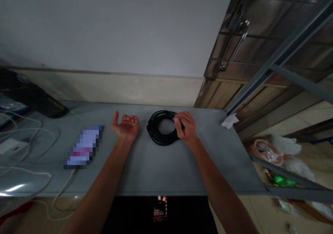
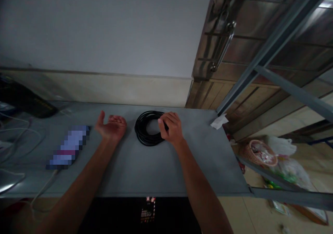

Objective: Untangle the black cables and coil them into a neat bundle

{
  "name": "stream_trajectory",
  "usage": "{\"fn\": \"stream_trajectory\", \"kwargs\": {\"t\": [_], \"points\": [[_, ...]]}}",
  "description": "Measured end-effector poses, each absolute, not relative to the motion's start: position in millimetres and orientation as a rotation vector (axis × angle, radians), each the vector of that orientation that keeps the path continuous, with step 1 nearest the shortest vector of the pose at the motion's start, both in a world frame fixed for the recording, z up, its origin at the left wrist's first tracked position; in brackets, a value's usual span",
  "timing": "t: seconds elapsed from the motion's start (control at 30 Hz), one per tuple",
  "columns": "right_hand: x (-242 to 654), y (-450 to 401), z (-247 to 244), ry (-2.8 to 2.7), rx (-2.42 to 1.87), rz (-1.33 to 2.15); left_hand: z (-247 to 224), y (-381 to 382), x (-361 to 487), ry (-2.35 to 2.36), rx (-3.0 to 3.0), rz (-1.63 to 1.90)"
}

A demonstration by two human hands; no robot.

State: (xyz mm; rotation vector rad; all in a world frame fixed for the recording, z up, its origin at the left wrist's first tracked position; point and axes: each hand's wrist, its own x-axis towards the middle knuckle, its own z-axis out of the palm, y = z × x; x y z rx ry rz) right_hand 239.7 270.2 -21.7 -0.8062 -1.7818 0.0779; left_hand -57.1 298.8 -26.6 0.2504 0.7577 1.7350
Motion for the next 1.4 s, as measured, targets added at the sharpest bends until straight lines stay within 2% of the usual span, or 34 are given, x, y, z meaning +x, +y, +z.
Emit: {"fn": "stream_trajectory", "kwargs": {"t": [0.6, 1.07, 1.4], "points": [[220.9, 261.9, -31.1, -1.862, -0.653, 0.029, -16.1, 293.9, -40.9, 0.471, 0.258, 1.563], [225.7, 266.9, -37.4, -1.822, -0.813, 0.064, -18.7, 284.2, -30.5, 0.429, 0.309, 1.519], [222.8, 261.3, -29.7, -1.811, -0.741, 0.083, -18.2, 279.5, -36.8, 0.485, 0.270, 1.564]]}}
